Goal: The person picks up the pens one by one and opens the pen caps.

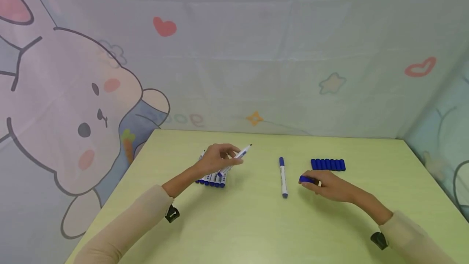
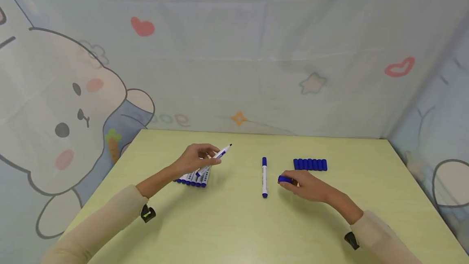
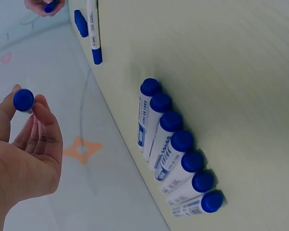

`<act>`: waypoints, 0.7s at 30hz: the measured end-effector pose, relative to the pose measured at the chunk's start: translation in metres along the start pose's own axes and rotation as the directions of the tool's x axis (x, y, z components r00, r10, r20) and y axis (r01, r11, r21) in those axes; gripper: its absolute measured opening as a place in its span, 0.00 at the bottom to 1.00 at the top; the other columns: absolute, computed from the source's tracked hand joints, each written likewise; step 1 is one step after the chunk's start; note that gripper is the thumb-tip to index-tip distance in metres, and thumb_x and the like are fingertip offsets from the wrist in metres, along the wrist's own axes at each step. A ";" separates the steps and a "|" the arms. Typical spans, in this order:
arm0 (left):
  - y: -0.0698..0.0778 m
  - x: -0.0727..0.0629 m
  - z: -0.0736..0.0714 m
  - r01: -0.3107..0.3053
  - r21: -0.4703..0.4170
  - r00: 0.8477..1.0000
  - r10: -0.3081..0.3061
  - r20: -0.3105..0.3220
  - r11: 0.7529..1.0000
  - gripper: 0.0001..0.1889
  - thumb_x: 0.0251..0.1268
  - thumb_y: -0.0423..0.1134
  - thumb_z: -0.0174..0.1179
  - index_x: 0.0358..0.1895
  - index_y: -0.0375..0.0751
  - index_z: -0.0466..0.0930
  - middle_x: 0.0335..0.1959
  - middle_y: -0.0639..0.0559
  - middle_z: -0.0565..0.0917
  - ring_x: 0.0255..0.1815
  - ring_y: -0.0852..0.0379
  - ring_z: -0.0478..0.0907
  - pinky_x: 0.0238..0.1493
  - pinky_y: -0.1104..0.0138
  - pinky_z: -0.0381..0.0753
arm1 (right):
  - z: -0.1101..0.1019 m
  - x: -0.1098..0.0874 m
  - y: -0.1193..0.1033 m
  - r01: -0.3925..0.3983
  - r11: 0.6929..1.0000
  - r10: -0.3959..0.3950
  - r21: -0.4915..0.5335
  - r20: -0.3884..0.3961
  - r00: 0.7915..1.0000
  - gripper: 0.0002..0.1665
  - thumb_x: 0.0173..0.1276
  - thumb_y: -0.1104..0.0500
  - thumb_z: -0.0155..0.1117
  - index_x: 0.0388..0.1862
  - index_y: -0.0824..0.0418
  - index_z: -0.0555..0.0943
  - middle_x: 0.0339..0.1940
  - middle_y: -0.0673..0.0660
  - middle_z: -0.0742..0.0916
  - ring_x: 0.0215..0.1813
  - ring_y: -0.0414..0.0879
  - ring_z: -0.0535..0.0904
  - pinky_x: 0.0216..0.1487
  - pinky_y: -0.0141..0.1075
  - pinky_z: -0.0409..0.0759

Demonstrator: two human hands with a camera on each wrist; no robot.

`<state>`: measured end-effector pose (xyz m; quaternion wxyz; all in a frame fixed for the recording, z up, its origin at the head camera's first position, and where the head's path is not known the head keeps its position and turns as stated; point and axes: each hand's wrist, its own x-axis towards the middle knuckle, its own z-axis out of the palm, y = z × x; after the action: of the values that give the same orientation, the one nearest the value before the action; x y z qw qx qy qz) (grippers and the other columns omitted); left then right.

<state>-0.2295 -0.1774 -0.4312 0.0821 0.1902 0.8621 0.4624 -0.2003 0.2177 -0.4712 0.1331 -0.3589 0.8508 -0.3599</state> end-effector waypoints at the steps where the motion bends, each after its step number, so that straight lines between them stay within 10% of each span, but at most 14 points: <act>1: -0.001 0.000 -0.002 0.005 -0.011 1.000 -0.005 -0.006 1.000 0.19 0.65 0.44 0.71 0.57 0.46 0.85 0.42 0.47 0.87 0.29 0.59 0.80 0.33 0.67 0.78 | 0.000 0.000 0.000 0.006 1.000 -0.006 -0.003 -0.002 1.000 0.14 0.83 0.55 0.53 0.51 0.63 0.81 0.39 0.57 0.85 0.35 0.44 0.82 0.33 0.32 0.81; 8: -0.014 -0.003 -0.017 0.032 -0.048 0.998 -0.034 -0.044 0.998 0.23 0.68 0.42 0.69 0.62 0.39 0.81 0.48 0.39 0.86 0.38 0.45 0.86 0.35 0.65 0.84 | -0.002 -0.005 0.005 -0.002 1.000 0.002 -0.001 -0.025 1.000 0.15 0.82 0.56 0.54 0.54 0.66 0.81 0.40 0.58 0.87 0.34 0.43 0.84 0.33 0.32 0.82; 21: -0.048 -0.016 -0.047 0.154 -0.029 0.954 -0.157 -0.254 0.988 0.25 0.74 0.45 0.63 0.67 0.37 0.77 0.53 0.36 0.83 0.33 0.55 0.79 0.32 0.64 0.80 | 0.000 -0.011 0.006 0.028 0.999 -0.027 -0.018 0.028 0.999 0.11 0.82 0.58 0.53 0.51 0.62 0.81 0.31 0.54 0.85 0.31 0.36 0.78 0.30 0.30 0.77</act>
<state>-0.2415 -0.2442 -0.4449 0.0073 0.0603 0.8758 0.4789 -0.1954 0.2282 -0.4760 0.1368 -0.3767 0.8472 -0.3489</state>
